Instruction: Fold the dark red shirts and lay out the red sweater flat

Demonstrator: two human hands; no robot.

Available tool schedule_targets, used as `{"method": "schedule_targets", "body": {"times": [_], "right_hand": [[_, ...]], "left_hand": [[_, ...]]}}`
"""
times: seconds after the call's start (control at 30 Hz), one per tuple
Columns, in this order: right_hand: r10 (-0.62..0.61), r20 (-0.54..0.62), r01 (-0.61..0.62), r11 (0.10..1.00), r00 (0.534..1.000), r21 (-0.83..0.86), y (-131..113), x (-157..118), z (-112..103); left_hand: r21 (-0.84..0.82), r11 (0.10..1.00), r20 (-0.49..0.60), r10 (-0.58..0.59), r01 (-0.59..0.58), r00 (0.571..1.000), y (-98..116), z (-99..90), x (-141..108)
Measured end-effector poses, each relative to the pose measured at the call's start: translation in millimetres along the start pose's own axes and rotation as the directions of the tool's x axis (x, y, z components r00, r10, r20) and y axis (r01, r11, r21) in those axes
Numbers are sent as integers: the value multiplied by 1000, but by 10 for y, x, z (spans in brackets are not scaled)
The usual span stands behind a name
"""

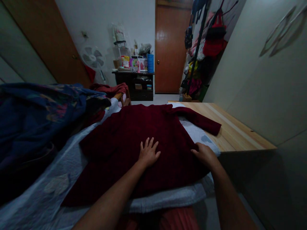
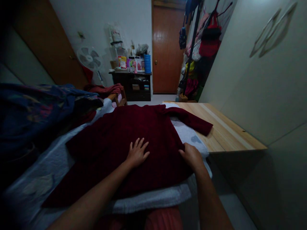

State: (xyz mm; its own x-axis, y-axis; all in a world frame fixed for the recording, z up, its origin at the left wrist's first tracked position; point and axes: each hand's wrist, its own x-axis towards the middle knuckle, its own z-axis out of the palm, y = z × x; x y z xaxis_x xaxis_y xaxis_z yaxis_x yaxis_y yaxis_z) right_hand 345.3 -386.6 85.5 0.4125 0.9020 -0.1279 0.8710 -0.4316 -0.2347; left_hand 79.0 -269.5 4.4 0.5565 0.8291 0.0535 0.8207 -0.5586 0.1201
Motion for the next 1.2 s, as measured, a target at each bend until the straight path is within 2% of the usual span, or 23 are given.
{"method": "schedule_targets", "body": {"times": [0.17, 0.27, 0.43, 0.6, 0.77, 0.93, 1.0, 1.1, 1.13, 1.2], "right_hand": [[-89, -20, 90, 993, 996, 75, -41, -16, -36], [-118, -59, 125, 982, 991, 142, -88, -41, -84], [-30, -56, 38, 989, 998, 140, 12, -105, -115], [8, 4, -9, 969, 1000, 245, 192, -176, -43], [16, -35, -9, 982, 999, 189, 221, -195, 33], [29, -122, -19, 996, 992, 82, 244, -226, 105], [21, -261, -18, 1000, 965, 14, 187, -254, 124], [-52, -514, 42, 999, 856, -31, -76, -304, 183], [-97, -554, 103, 994, 827, -20, -210, -322, 226], [-225, -553, 287, 958, 802, 26, -526, -361, 364]], "left_hand": [[-17, 1000, 103, 19, -18, 994, 38, -40, -58], [-17, 1000, 96, 23, -22, 995, 66, -34, -126], [-14, 999, 0, 39, -39, 999, 70, -10, -246], [-35, 998, -5, 50, -50, 999, 33, 8, -366], [-76, 993, 2, 90, -89, 996, -51, 9, -519], [-90, 993, 26, 74, -71, 997, -222, -19, -709], [-101, 993, 29, 62, -58, 998, -303, -35, -805], [-120, 991, 19, 53, -50, 998, -418, -62, -968], [-122, 991, 9, 47, -46, 999, -453, -71, -1025], [-117, 993, -15, 27, -29, 1000, -521, -92, -1139]]}}
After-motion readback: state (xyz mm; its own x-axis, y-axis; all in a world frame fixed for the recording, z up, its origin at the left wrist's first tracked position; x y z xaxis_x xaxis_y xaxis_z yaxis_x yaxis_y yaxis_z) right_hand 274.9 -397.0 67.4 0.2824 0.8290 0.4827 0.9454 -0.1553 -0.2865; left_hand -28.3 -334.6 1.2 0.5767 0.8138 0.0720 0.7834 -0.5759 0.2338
